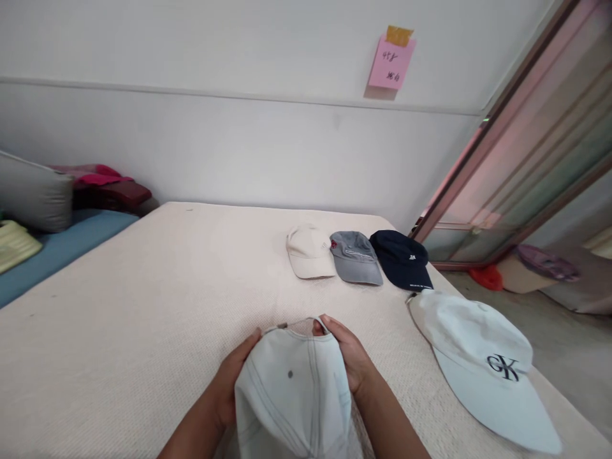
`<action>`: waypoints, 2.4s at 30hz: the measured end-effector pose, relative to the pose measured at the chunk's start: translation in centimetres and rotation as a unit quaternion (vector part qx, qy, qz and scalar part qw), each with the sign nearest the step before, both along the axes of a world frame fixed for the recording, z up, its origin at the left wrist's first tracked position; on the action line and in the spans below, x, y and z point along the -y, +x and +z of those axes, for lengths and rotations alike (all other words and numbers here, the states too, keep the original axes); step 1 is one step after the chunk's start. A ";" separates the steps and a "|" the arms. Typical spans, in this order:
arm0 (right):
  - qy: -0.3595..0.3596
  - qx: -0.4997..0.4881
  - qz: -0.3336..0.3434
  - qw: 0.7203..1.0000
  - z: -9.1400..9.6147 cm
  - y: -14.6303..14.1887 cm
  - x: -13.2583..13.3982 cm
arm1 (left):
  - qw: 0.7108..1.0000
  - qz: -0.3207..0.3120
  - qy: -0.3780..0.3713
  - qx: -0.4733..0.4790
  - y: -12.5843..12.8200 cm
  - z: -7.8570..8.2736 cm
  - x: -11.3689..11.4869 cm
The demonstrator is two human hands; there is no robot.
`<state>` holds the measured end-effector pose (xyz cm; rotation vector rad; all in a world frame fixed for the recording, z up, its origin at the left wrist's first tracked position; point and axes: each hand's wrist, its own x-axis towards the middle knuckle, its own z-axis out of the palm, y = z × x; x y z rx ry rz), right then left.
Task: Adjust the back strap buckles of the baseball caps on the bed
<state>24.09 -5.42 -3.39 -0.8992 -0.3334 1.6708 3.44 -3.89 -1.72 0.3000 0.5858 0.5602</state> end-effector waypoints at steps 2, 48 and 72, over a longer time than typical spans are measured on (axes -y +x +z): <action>0.006 0.010 0.015 1.000 -0.1 -0.2 0.1 | 1.000 0.016 -0.012 0.012 -0.7 0.2 -0.8; 0.036 -0.116 0.053 0.991 0.2 -2.9 1.3 | 0.976 0.133 0.103 0.139 -3.4 -0.6 -1.8; 0.069 0.454 -0.283 0.842 -0.9 14.0 4.3 | 0.980 -0.053 0.156 -0.108 10.3 -2.6 4.1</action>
